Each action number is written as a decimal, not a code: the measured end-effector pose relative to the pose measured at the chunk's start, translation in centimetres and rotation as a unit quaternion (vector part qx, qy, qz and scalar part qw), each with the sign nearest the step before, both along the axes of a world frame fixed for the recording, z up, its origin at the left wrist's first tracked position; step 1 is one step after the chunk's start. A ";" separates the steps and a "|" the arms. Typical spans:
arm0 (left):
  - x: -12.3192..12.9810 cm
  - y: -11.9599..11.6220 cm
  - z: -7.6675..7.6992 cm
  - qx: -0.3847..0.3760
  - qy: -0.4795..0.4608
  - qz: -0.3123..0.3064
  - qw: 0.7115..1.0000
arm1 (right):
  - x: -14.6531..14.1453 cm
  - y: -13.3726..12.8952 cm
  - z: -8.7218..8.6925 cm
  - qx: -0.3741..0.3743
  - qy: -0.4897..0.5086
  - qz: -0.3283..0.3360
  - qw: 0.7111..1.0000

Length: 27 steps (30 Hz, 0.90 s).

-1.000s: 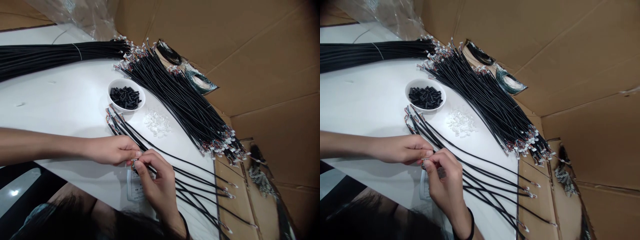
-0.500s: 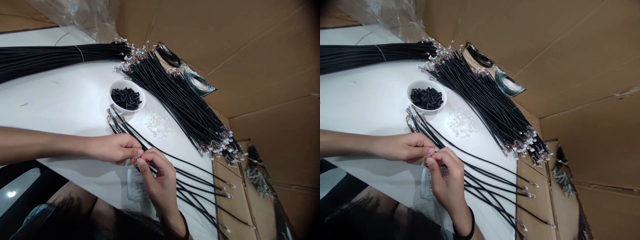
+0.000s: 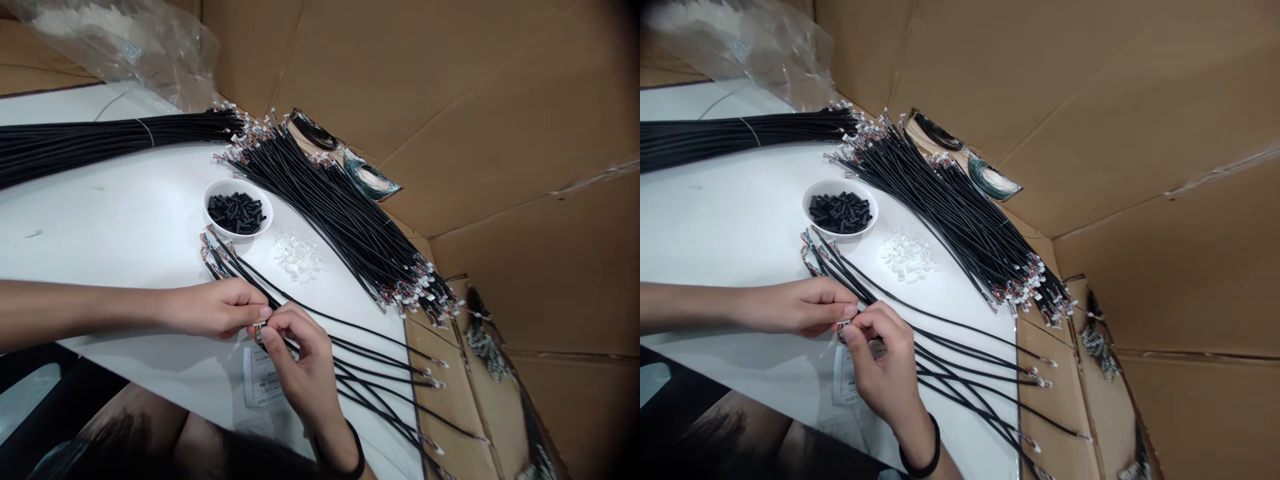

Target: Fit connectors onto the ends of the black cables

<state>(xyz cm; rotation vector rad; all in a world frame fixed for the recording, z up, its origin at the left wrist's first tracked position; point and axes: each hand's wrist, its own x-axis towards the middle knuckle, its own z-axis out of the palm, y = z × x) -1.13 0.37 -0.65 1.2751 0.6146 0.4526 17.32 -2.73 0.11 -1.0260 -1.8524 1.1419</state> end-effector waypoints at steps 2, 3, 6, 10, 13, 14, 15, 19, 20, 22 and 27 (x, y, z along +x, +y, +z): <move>0.0 0.0 -0.2 -0.002 -0.018 -0.004 1.000 | 0.0 0.0 0.2 0.000 0.000 0.001 1.000; 0.0 0.0 -0.2 -0.003 -0.028 -0.007 1.000 | 0.0 0.0 0.3 0.000 -0.001 0.000 1.000; 0.0 0.0 -0.4 -0.008 -0.048 -0.013 0.999 | 0.0 -0.1 0.4 0.005 0.004 -0.005 1.000; 0.0 0.0 -0.4 -0.016 -0.059 -0.021 0.998 | 0.0 -0.1 0.3 -0.011 0.020 -0.002 1.000; 0.0 -0.1 -0.5 -0.024 -0.066 -0.027 0.997 | 0.0 0.0 0.3 -0.024 0.028 0.004 0.999; 0.0 -0.1 -0.6 -0.026 -0.067 -0.028 0.997 | -0.1 0.1 0.3 -0.024 0.030 0.004 0.999; 0.0 -0.1 -0.6 -0.030 -0.067 -0.030 0.997 | -0.1 0.1 0.3 -0.025 0.032 0.004 0.999; 0.0 -0.1 -0.5 -0.042 -0.066 -0.029 0.997 | -0.1 0.1 0.5 -0.024 0.032 0.000 0.999; 0.0 -0.1 -0.4 -0.045 -0.066 -0.028 0.996 | -0.1 0.0 0.5 -0.025 0.033 0.001 0.999; 0.0 -0.1 -0.4 -0.047 -0.066 -0.026 0.996 | -0.1 0.0 0.6 -0.029 0.037 0.005 0.999; 0.0 -0.1 -0.5 -0.056 -0.080 -0.025 0.995 | 0.0 0.0 0.4 -0.049 0.045 0.006 0.998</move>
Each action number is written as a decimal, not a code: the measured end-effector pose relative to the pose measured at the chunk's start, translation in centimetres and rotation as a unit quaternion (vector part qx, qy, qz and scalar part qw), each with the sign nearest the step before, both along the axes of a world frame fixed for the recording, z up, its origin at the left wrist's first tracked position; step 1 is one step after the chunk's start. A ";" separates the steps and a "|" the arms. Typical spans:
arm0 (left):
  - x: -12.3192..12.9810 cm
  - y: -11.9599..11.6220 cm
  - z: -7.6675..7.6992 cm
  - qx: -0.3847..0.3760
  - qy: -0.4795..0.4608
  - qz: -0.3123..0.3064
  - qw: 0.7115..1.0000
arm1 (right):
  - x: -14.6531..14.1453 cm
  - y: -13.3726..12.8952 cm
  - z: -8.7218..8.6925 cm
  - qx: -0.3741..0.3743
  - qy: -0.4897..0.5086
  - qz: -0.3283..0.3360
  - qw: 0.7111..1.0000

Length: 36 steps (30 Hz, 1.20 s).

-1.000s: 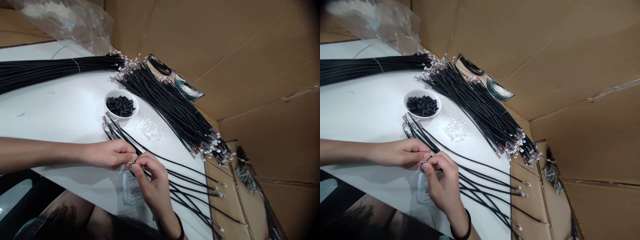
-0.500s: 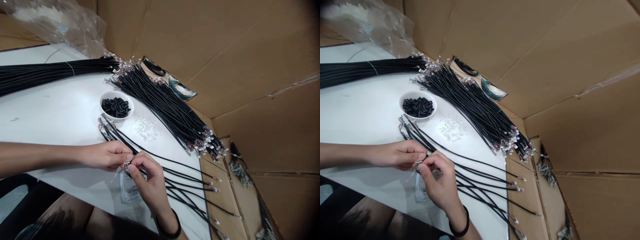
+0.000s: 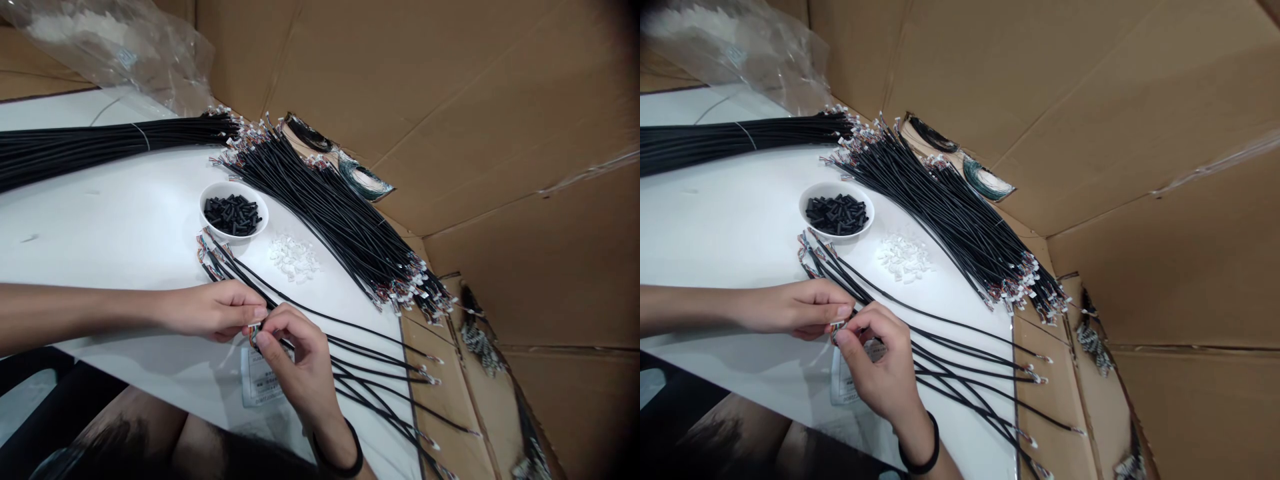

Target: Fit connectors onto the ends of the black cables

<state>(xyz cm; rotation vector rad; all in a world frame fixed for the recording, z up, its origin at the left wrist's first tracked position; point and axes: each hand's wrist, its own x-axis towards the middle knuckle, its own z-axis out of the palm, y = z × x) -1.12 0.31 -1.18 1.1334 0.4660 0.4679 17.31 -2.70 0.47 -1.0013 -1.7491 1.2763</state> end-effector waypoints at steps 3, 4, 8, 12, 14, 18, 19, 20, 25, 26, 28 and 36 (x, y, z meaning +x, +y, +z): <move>0.0 0.0 -0.1 -0.014 -0.015 0.004 1.000 | 0.1 0.1 -0.3 -0.003 0.004 -0.008 1.000; -0.1 0.0 0.0 -0.017 -0.016 0.004 1.000 | 0.2 0.1 -0.4 -0.001 0.004 -0.011 1.000; -0.2 0.1 0.3 -0.024 -0.015 0.014 1.000 | 0.6 0.2 -0.5 -0.023 0.019 -0.009 1.000; -0.2 0.1 0.4 -0.028 -0.014 0.019 0.999 | 0.8 0.4 -0.5 -0.073 0.066 0.003 0.995; -0.2 0.1 0.4 -0.029 -0.014 0.021 0.999 | 0.9 0.4 -0.6 -0.081 0.065 0.000 0.995; -0.1 0.2 0.6 -0.029 -0.005 0.026 0.999 | 0.9 0.3 -0.6 -0.078 0.058 -0.003 0.995; -0.1 0.2 0.7 -0.029 -0.002 0.028 0.999 | 1.0 0.2 -0.6 -0.074 0.058 -0.003 0.996; -0.1 0.2 0.7 -0.029 0.001 0.031 0.999 | 1.0 0.2 -0.6 -0.070 0.057 -0.004 0.996; 0.0 0.2 0.7 -0.023 0.005 0.041 0.999 | 0.9 0.3 -0.6 -0.042 0.036 -0.011 0.998; 0.0 0.3 0.7 -0.024 0.006 0.042 0.999 | 0.9 0.3 -0.6 -0.040 0.034 -0.014 0.999; 0.0 0.3 0.6 -0.026 0.006 0.045 0.999 | 0.8 0.2 -0.5 -0.036 0.033 -0.018 0.999; 0.0 0.4 0.4 -0.015 0.018 0.058 0.998 | 0.8 0.2 -0.3 -0.018 0.041 -0.032 0.998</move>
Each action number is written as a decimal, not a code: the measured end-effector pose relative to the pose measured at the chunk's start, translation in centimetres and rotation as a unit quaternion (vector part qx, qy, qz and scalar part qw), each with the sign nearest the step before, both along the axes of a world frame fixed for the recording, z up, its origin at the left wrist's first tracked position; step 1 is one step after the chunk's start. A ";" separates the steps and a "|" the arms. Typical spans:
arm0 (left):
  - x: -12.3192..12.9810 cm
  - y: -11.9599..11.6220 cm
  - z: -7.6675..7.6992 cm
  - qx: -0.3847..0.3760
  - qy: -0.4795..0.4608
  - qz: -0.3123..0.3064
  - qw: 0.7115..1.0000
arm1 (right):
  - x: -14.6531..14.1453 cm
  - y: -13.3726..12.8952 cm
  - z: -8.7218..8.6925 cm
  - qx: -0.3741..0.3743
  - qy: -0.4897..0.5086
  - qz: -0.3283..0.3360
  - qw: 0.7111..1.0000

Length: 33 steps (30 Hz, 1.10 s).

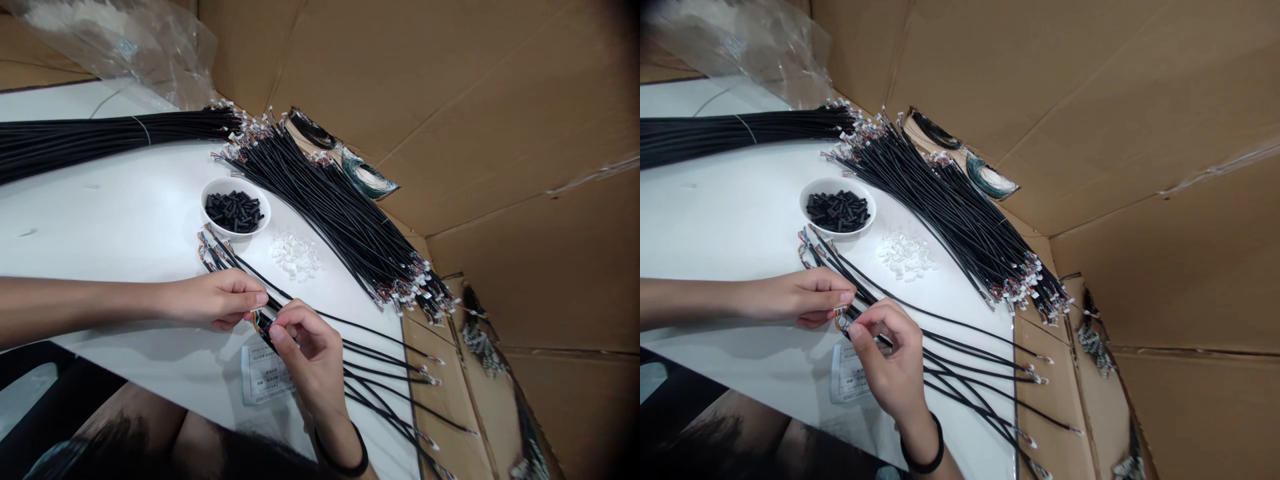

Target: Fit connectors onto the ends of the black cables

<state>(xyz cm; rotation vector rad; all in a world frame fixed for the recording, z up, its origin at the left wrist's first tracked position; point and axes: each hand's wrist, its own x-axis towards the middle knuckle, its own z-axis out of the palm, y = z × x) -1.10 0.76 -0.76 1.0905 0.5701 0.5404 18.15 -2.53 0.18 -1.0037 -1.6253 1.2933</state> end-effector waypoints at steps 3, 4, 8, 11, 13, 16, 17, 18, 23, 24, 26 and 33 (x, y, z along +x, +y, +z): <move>-0.1 0.0 0.0 0.003 -0.001 0.005 1.000 | 0.1 0.0 -0.1 0.004 0.014 -0.017 1.000; -0.1 0.0 -0.1 0.005 -0.003 0.005 1.000 | 0.1 -0.1 -0.1 0.005 0.019 -0.024 1.000; -0.1 0.0 -0.1 0.012 -0.010 0.013 1.000 | 0.0 -0.1 -0.3 0.007 0.034 -0.053 0.998; -0.1 0.0 0.0 0.008 -0.015 0.015 1.000 | 0.0 -0.2 -0.3 0.028 0.032 -0.066 0.997; 0.0 0.0 -0.1 -0.001 -0.019 0.015 1.000 | 0.0 -0.3 -0.3 0.049 0.023 -0.074 0.996; 0.0 0.0 -0.1 -0.012 -0.020 0.014 1.000 | 0.1 -0.3 -0.3 0.076 0.018 -0.070 0.994; 0.1 0.1 -0.2 -0.015 -0.020 0.013 1.000 | 0.1 -0.3 -0.3 0.077 0.016 -0.061 0.995; 0.1 0.1 -0.2 -0.016 -0.019 0.012 1.000 | 0.1 -0.2 -0.3 0.075 0.015 -0.052 0.996; 0.3 0.2 -0.1 -0.011 -0.014 0.009 1.000 | 0.1 0.0 -0.1 0.019 0.005 -0.017 1.000; 0.3 0.2 -0.1 -0.010 -0.015 0.009 1.000 | 0.1 0.1 -0.1 0.003 0.007 -0.010 1.000; 0.3 0.1 0.0 -0.011 -0.018 0.011 1.000 | 0.1 0.2 -0.1 -0.028 0.017 0.002 0.999; 0.2 0.1 -0.1 -0.025 -0.030 0.005 0.999 | 0.0 0.2 -0.1 -0.047 0.042 0.039 0.997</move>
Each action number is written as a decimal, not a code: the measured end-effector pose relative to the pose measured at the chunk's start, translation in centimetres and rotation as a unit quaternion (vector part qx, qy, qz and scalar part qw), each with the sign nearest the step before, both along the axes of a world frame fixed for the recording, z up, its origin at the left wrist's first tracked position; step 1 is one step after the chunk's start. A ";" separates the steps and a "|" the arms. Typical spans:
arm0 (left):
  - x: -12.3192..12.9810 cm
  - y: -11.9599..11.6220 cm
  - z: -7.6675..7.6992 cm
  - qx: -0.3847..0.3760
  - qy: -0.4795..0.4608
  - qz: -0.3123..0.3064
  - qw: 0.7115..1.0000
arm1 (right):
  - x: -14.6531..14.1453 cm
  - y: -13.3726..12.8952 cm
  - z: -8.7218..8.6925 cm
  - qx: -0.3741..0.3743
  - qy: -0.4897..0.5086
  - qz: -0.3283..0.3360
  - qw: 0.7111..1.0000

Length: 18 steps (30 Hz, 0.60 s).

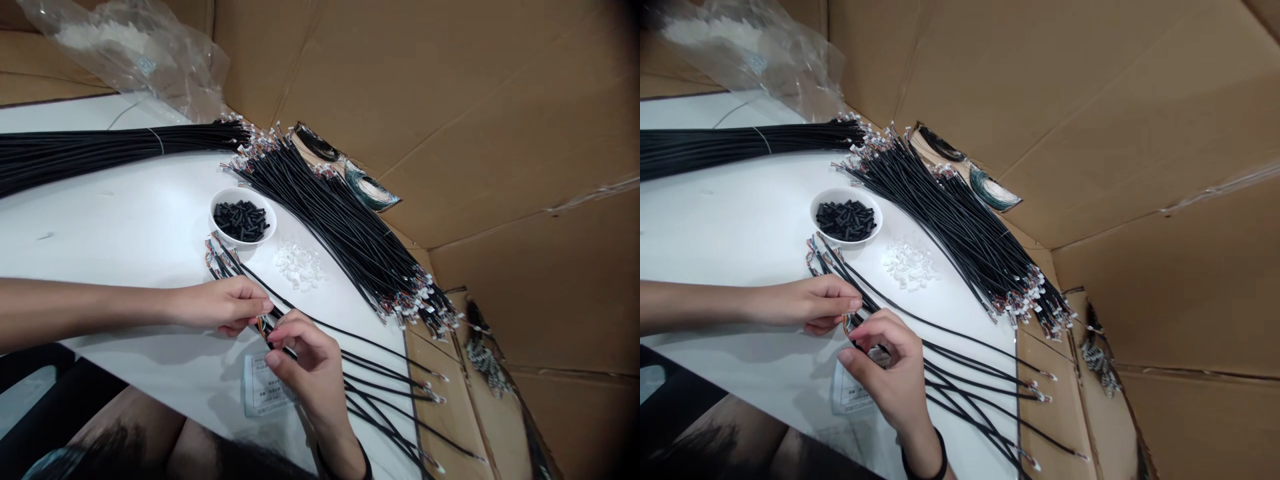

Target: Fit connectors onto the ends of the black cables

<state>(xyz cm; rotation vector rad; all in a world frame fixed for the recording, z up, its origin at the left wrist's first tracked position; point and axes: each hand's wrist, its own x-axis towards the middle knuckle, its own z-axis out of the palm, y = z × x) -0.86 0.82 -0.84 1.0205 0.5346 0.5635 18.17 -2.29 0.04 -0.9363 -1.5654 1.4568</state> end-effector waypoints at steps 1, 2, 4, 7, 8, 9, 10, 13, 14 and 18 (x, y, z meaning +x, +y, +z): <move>0.0 0.0 0.0 0.000 0.000 0.001 1.000 | 0.0 0.0 0.0 0.003 -0.003 -0.002 1.000; 0.0 0.0 0.0 0.000 0.000 0.002 1.000 | -0.1 -0.1 0.0 0.006 -0.008 -0.006 1.000; 0.0 0.1 -0.1 -0.001 0.005 0.002 1.000 | -0.2 -0.2 -0.1 0.012 -0.020 -0.020 1.000; 0.0 0.1 -0.1 -0.005 0.018 0.003 1.000 | -0.3 -0.2 -0.3 0.026 -0.041 -0.043 0.998; 0.0 0.1 -0.1 -0.007 0.021 0.002 1.000 | -0.3 -0.2 -0.3 0.031 -0.047 -0.049 0.997; 0.0 0.1 -0.1 -0.008 0.024 0.002 1.000 | -0.4 -0.2 -0.3 0.036 -0.052 -0.054 0.997; 0.0 0.1 -0.1 -0.008 0.025 0.002 1.000 | -0.4 -0.2 -0.3 0.042 -0.056 -0.057 0.996; 0.0 0.1 -0.2 -0.006 0.027 0.002 1.000 | -0.4 -0.3 -0.3 0.054 -0.060 -0.059 0.995; 0.0 0.1 -0.3 -0.004 0.025 0.001 1.000 | -0.3 -0.3 -0.2 0.054 -0.060 -0.060 0.995; 0.1 0.2 -0.6 0.008 0.014 -0.003 1.000 | -0.3 -0.4 -0.1 0.050 -0.056 -0.059 0.995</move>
